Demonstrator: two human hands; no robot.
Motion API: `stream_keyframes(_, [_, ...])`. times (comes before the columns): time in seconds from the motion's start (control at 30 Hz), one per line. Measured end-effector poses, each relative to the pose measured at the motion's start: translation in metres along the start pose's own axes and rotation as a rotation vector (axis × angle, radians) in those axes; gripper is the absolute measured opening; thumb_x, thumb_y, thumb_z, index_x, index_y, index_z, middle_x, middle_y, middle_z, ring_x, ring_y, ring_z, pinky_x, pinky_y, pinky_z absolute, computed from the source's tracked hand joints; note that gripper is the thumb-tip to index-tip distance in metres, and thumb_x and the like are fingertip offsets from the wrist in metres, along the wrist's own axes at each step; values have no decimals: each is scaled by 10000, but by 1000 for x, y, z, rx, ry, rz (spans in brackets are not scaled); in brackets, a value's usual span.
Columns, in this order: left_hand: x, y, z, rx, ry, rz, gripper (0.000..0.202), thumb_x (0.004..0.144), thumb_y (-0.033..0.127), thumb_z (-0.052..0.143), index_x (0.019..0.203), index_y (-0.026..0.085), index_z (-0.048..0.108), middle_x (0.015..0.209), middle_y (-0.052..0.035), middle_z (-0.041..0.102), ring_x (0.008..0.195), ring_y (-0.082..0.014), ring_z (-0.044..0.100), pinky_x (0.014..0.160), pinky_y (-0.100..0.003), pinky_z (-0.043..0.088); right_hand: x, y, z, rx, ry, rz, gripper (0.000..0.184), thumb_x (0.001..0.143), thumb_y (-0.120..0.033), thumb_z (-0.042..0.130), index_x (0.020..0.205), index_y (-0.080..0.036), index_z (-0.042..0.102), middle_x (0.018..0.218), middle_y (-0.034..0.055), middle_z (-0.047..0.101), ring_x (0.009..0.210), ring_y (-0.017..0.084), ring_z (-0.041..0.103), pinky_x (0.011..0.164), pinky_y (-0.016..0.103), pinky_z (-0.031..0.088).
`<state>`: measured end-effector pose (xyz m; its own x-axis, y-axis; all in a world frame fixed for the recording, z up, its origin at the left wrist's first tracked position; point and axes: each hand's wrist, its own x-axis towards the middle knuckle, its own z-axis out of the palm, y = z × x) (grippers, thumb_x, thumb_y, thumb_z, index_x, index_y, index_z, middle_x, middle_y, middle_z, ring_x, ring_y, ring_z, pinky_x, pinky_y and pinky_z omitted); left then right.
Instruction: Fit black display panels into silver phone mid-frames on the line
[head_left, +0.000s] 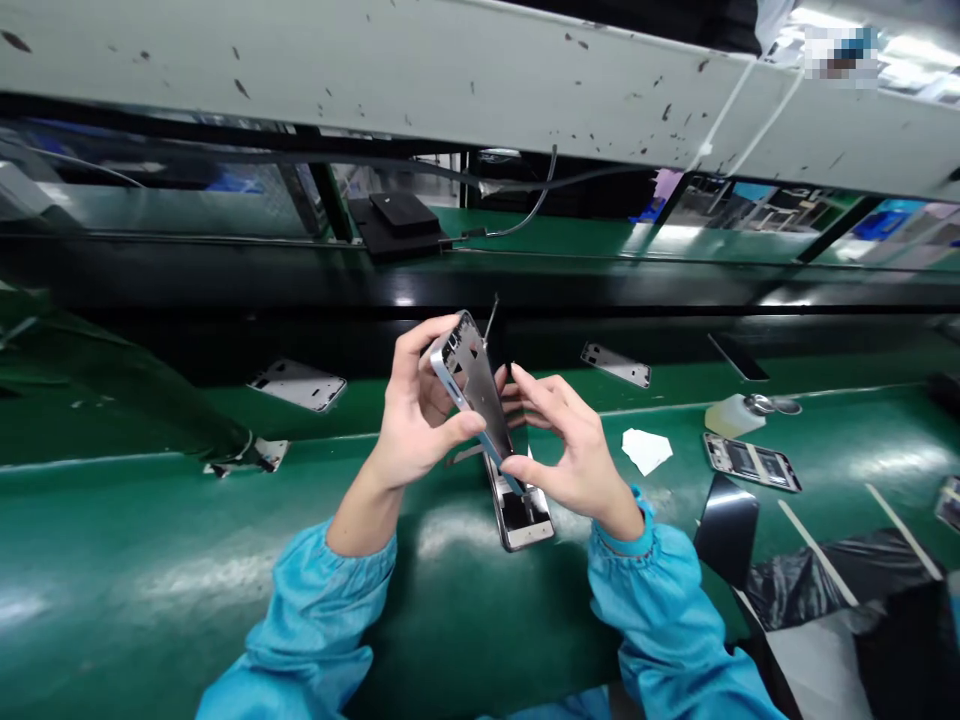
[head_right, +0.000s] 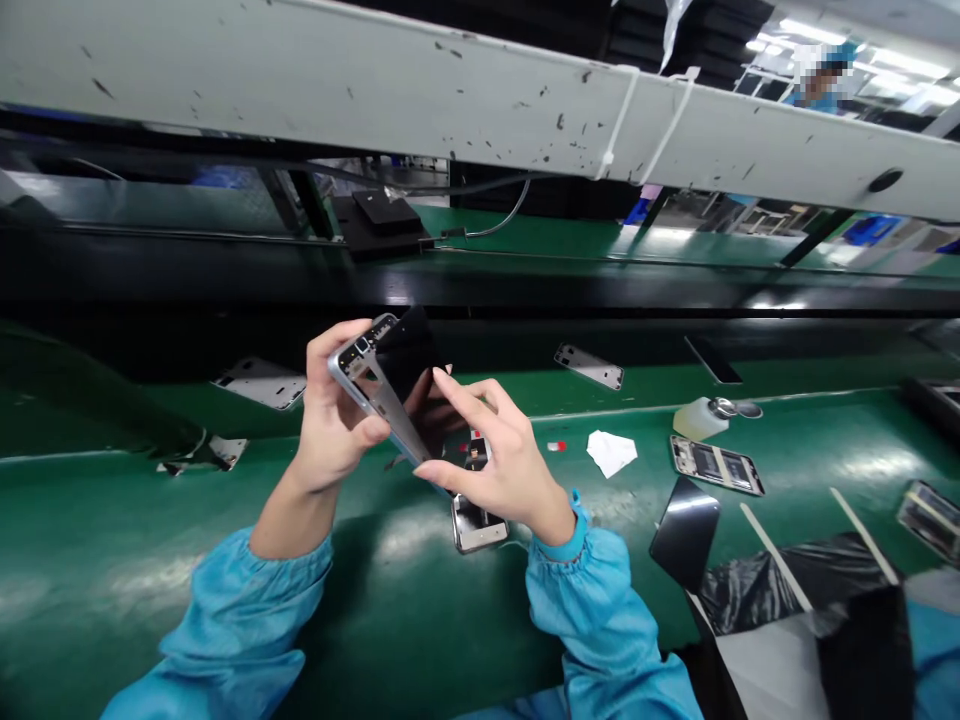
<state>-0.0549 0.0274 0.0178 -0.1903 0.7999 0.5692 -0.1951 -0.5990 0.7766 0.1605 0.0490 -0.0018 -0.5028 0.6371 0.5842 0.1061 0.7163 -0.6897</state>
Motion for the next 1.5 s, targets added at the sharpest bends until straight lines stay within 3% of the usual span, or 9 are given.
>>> stream_keyframes(0.13, [-3,-4,0,-19,-99,52,720,828,528,1008,1427,340,655,1320,-81,700,946,-208,774,845,-336,679,1,4,2,-53,-23,-59,852,1005,-630,828,1746,-337,525,1267,118,647,1122,285,725,964,488,725])
stream_keyframes(0.3, [-5,-10,-10,-65,-175,11,799,808,473,1036,1476,352,614,1458,-129,701,1096,-331,838,981,-529,710,1,13,4,-82,-36,-119,863,988,-650,837,1736,-339,541,1243,110,636,1115,287,712,982,482,700])
stream_keyframes(0.73, [-6,-11,-15,72,-197,-28,831,889,510,976,1604,383,571,1542,-152,669,1248,-345,804,1062,-529,697,6,32,16,233,-13,9,798,923,-588,929,1633,-330,672,1180,76,618,1112,255,703,1017,484,690])
stream_keyframes(0.97, [3,-11,-8,17,23,-95,883,888,756,873,1664,474,561,1694,-83,605,1530,-367,635,1259,-532,566,21,33,25,416,17,229,931,925,-713,867,1712,-308,575,1270,73,570,1122,222,718,1047,403,683])
stream_keyframes(1.13, [2,-19,21,-115,305,-268,533,1042,660,755,1538,502,641,1379,-29,811,1228,-278,813,1045,-487,697,21,24,34,83,-244,240,907,992,-624,850,1775,-425,439,1555,114,493,1466,296,543,1254,496,550])
stream_keyframes(1.27, [7,-15,24,-84,277,-318,571,954,850,718,1264,377,799,1105,-49,860,1006,-310,846,915,-523,743,22,20,25,134,-215,196,887,1107,-682,649,1841,-391,245,1763,152,316,1494,303,528,1258,512,521])
stream_keyframes(1.33, [4,-16,24,-36,220,-342,620,941,899,677,1133,332,839,1038,-57,855,990,-321,847,899,-498,748,23,21,20,287,-55,219,848,1127,-743,541,1817,-320,287,1664,176,457,1239,246,653,1069,434,619])
stream_keyframes(1.4, [-3,-18,25,12,127,-366,663,959,909,634,1085,296,855,1004,-67,845,1004,-333,845,899,-480,745,24,22,17,464,30,325,799,1113,-836,430,1626,-234,538,1236,114,681,832,168,629,744,324,604])
stream_keyframes(1.5, [-12,-23,27,67,28,-378,680,990,891,602,1073,272,869,937,-67,826,953,-315,835,854,-434,736,24,21,17,605,33,439,802,1038,-955,403,996,-197,665,697,-32,499,584,122,444,508,248,401])
